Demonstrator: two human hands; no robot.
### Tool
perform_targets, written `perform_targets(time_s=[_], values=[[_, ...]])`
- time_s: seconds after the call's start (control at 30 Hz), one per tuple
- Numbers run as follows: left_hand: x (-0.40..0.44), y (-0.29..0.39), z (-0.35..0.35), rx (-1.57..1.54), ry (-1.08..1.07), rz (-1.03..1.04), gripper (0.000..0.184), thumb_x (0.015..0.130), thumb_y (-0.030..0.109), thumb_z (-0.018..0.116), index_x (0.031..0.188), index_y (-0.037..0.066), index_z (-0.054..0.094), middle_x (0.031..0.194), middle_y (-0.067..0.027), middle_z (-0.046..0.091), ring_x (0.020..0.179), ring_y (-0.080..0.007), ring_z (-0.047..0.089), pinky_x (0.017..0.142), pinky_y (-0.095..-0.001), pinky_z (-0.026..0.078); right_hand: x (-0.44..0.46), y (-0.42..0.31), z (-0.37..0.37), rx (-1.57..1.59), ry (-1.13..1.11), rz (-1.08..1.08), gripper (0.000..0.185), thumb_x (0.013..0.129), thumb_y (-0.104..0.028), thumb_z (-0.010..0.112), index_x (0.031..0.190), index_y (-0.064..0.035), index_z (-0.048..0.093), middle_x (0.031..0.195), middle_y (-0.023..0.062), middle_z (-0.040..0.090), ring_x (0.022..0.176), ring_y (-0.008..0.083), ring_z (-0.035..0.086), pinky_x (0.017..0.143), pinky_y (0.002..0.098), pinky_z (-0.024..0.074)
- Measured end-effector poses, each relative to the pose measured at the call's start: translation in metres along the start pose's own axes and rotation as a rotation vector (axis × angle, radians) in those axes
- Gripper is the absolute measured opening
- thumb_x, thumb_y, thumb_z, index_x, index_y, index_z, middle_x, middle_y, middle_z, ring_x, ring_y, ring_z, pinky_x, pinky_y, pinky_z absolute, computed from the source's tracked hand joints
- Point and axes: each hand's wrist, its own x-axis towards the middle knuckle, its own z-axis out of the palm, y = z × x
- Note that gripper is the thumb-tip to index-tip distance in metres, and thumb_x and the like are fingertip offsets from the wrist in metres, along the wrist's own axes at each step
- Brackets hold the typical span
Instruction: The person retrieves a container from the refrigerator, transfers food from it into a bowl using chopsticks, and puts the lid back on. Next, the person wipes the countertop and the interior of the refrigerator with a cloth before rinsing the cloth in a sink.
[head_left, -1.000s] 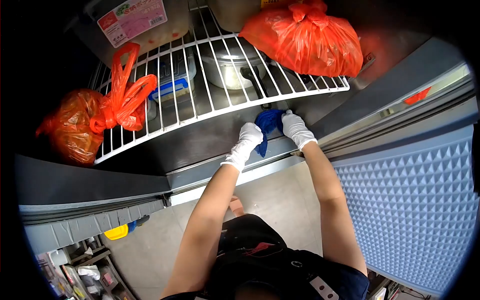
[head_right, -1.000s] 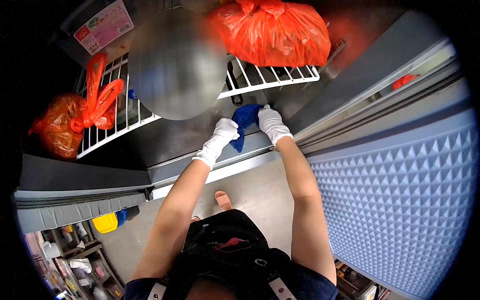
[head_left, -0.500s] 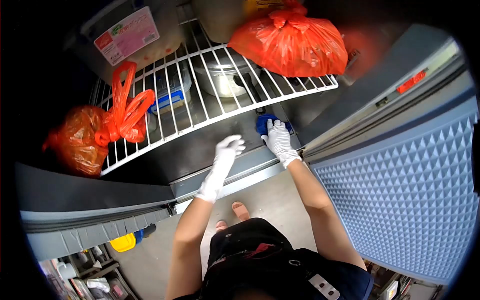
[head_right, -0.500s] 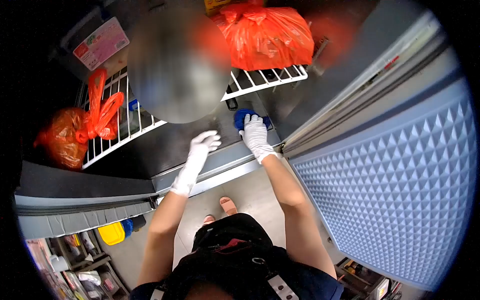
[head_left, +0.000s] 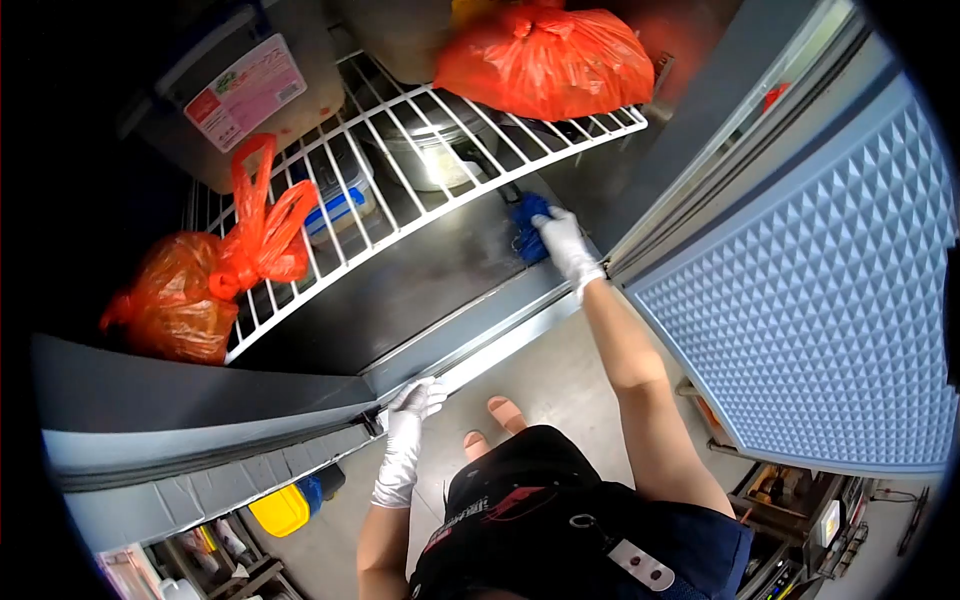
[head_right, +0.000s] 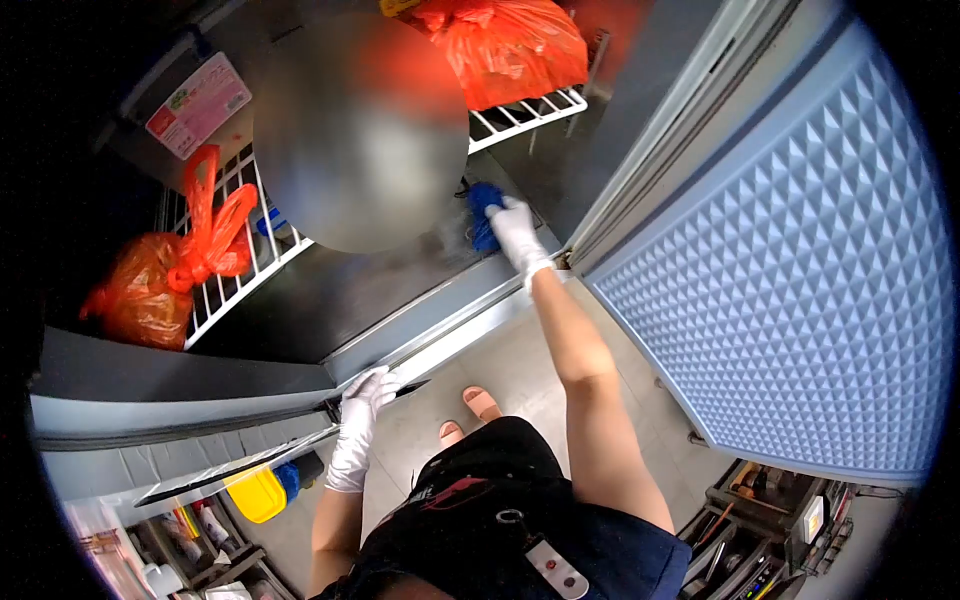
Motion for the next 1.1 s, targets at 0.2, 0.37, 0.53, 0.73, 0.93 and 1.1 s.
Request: perform_targets(time_s=[0.2, 0.37, 0.53, 0.73, 0.93, 1.1], values=[[-0.015, -0.023, -0.032, -0.012, 0.033, -0.09, 0.032, 0.093, 0.027, 0.057, 0.11, 0.001, 0.061, 0.097, -0.0117, 0.067, 0.084, -0.0205, 0.066, 0.074, -0.0289, 0.052, 0.004, 0.002, -0.03, -1.098, 0.201, -0.587, 0.053, 0.083, -0.025, 0.061, 0.127, -0.0013, 0.045, 0.115, 0.0202, 0.055, 0.108, 0.0358, 0.054, 0.09, 0.0428, 0.0454], [-0.033, -0.033, -0.028, 0.012, 0.032, -0.135, 0.035, 0.091, 0.03, 0.058, 0.111, 0.001, 0.061, 0.097, -0.0122, 0.066, 0.086, -0.022, 0.066, 0.077, -0.0315, 0.051, 0.019, 0.042, -0.017, -1.04, -0.038, -0.534, 0.08, 0.077, -0.054, 0.063, 0.135, -0.0029, 0.041, 0.147, 0.0172, 0.028, 0.136, 0.0379, 0.023, 0.111, 0.0479, 0.0207], [-0.04, -0.045, -0.028, 0.001, 0.114, -0.2, 0.032, 0.09, 0.027, 0.058, 0.109, 0.001, 0.062, 0.096, -0.0126, 0.066, 0.086, -0.0225, 0.065, 0.076, -0.0318, 0.051, 0.019, 0.046, 0.0, -0.905, -0.031, -0.428, 0.091, 0.065, -0.062, 0.07, 0.129, -0.001, 0.047, 0.147, 0.0228, 0.025, 0.137, 0.0391, 0.02, 0.113, 0.0426, 0.0178], [-0.046, -0.056, -0.036, -0.028, 0.118, -0.209, 0.03, 0.09, 0.026, 0.059, 0.107, 0.002, 0.064, 0.096, -0.013, 0.066, 0.085, -0.0228, 0.066, 0.075, -0.0317, 0.051, -0.012, 0.042, 0.049, -1.015, -0.029, -0.616, 0.069, 0.063, -0.045, 0.075, 0.115, -0.0043, 0.054, 0.143, 0.022, 0.031, 0.133, 0.039, 0.026, 0.109, 0.045, 0.0256], [-0.051, -0.07, -0.038, 0.001, 0.112, -0.236, 0.032, 0.091, 0.025, 0.058, 0.11, -0.001, 0.062, 0.101, -0.0137, 0.066, 0.087, -0.024, 0.066, 0.076, -0.0326, 0.051, -0.037, 0.044, 0.073, -0.837, -0.1, -0.841, 0.037, 0.063, -0.008, 0.069, 0.099, -0.0079, 0.061, 0.12, 0.0103, 0.056, 0.115, 0.0295, 0.048, 0.094, 0.0403, 0.0422], [-0.059, -0.082, -0.049, 0.029, 0.092, -0.2, 0.037, 0.093, 0.024, 0.054, 0.118, -0.003, 0.057, 0.104, -0.0152, 0.065, 0.09, -0.0255, 0.065, 0.078, -0.0342, 0.051, -0.015, 0.017, 0.028, -0.133, 0.133, -0.609, 0.026, 0.071, -0.007, 0.063, 0.097, -0.0021, 0.064, 0.097, 0.0177, 0.064, 0.092, 0.0325, 0.062, 0.086, 0.037, 0.0476]])
